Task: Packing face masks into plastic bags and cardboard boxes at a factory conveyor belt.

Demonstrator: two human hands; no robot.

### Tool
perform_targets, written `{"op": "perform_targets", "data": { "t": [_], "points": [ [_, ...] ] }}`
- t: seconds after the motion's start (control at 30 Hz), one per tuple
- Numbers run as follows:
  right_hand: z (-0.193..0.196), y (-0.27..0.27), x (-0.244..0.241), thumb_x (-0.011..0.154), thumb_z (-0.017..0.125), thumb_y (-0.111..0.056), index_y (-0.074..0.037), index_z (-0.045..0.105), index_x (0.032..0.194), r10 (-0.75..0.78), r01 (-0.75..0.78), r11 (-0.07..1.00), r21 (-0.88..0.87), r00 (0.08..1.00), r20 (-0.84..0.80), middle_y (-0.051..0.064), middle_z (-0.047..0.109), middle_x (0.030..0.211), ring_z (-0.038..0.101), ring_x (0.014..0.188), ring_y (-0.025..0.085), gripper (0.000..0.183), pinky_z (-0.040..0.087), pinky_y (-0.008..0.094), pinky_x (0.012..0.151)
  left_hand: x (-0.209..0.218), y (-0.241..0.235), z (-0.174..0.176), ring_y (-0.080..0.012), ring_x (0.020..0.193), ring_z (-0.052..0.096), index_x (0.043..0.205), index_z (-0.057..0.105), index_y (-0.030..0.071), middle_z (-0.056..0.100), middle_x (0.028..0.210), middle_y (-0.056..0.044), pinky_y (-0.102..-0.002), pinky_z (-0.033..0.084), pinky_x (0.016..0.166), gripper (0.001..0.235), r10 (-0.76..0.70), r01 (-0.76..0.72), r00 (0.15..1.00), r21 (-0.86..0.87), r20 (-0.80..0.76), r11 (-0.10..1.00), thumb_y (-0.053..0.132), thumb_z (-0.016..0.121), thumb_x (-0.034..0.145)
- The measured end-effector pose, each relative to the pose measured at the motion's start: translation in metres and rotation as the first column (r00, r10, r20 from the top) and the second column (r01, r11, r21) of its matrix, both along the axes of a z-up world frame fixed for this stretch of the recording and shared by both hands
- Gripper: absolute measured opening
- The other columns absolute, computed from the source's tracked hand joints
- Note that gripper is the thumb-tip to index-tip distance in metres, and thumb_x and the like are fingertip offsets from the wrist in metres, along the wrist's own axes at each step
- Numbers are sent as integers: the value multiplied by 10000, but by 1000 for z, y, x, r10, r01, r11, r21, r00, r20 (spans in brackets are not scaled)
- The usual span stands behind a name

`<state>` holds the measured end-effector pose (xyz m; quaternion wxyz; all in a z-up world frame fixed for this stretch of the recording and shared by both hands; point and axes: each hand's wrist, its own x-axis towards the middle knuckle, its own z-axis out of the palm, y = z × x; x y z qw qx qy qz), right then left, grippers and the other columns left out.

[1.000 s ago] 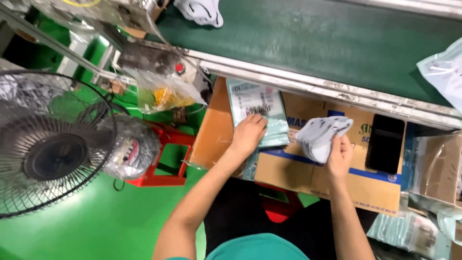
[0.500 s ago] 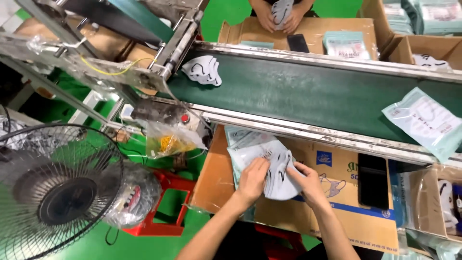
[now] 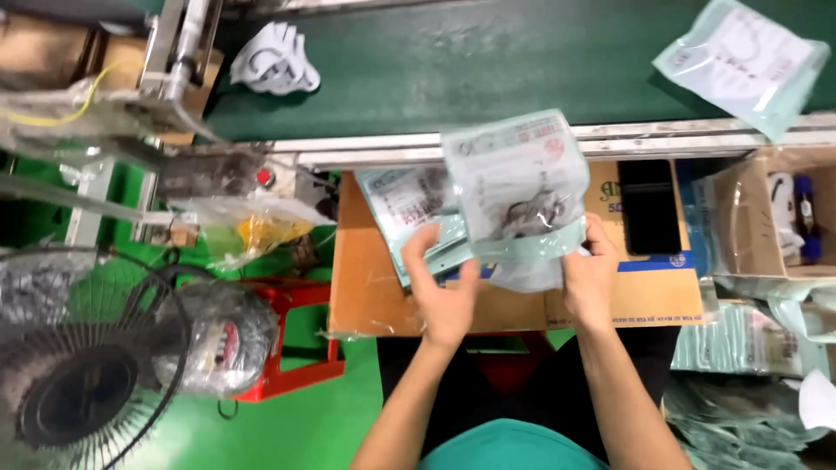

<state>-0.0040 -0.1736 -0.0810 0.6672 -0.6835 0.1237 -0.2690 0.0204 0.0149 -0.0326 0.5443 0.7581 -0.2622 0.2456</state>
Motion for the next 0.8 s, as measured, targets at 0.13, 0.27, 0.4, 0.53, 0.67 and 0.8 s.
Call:
{"op": "perform_targets", "data": {
  "t": [0.13, 0.27, 0.4, 0.53, 0.67, 0.8],
  "points": [
    [12, 14, -12, 876, 724, -16, -11, 637, 1250, 143, -121, 985, 124, 973, -182, 42, 659, 1174, 628, 1068, 120, 384, 518, 267, 928, -15, -11, -37, -228, 1185, 589, 1361, 538, -30, 612, 1304, -138, -356, 460, 1054, 487, -219, -73, 750, -407, -624, 910, 130, 686, 926],
    [-11, 17, -10, 936, 667, -39, 10, 580, 1321, 175, -128, 858, 498, 983, -49, 94, 647, 1245, 628, 1147, 149, 397, 527, 292, 970, -12, -35, -47, -222, 1228, 577, 1379, 533, -48, 612, 1351, -130, -364, 444, 1072, 515, -176, -173, 716, -416, -675, 893, 152, 722, 943],
    [-28, 17, -33, 972, 610, -73, 16, 619, 1296, 376, -169, 639, 751, 920, -113, 112, 677, 1229, 668, 1094, 181, 336, 580, 356, 938, -9, -24, -50, -237, 1178, 591, 1346, 563, -70, 634, 1315, -129, -393, 469, 1037, 505, -183, -288, 698, -506, -692, 813, 150, 742, 928],
    [-76, 5, -39, 1013, 627, -50, 52, 634, 1252, 355, -209, 674, 708, 933, -62, 135, 684, 1165, 675, 991, 201, 260, 591, 381, 861, -22, -41, -85, -210, 1098, 615, 1307, 605, -51, 661, 1239, -117, -363, 496, 960, 505, -330, -147, 493, -451, -805, 880, 242, 744, 920],
    [-90, 2, -27, 1016, 658, -34, 26, 608, 1236, 219, -133, 697, 704, 975, -32, 89, 694, 1108, 681, 921, 170, 234, 557, 330, 755, -38, -51, -128, -140, 1176, 606, 1362, 605, 7, 676, 1262, -129, -290, 463, 991, 476, -322, 369, 396, -172, -860, 913, 366, 598, 1049],
    [-15, -24, -39, 950, 661, -38, 15, 667, 1180, 333, -266, 921, 284, 916, -223, 101, 753, 1011, 693, 868, 169, 236, 581, 344, 735, -49, -16, 7, -330, 997, 718, 1166, 695, -24, 729, 1033, -200, -383, 555, 904, 346, -427, 665, 424, -46, -799, 746, 296, 624, 1057]
  ]
}}
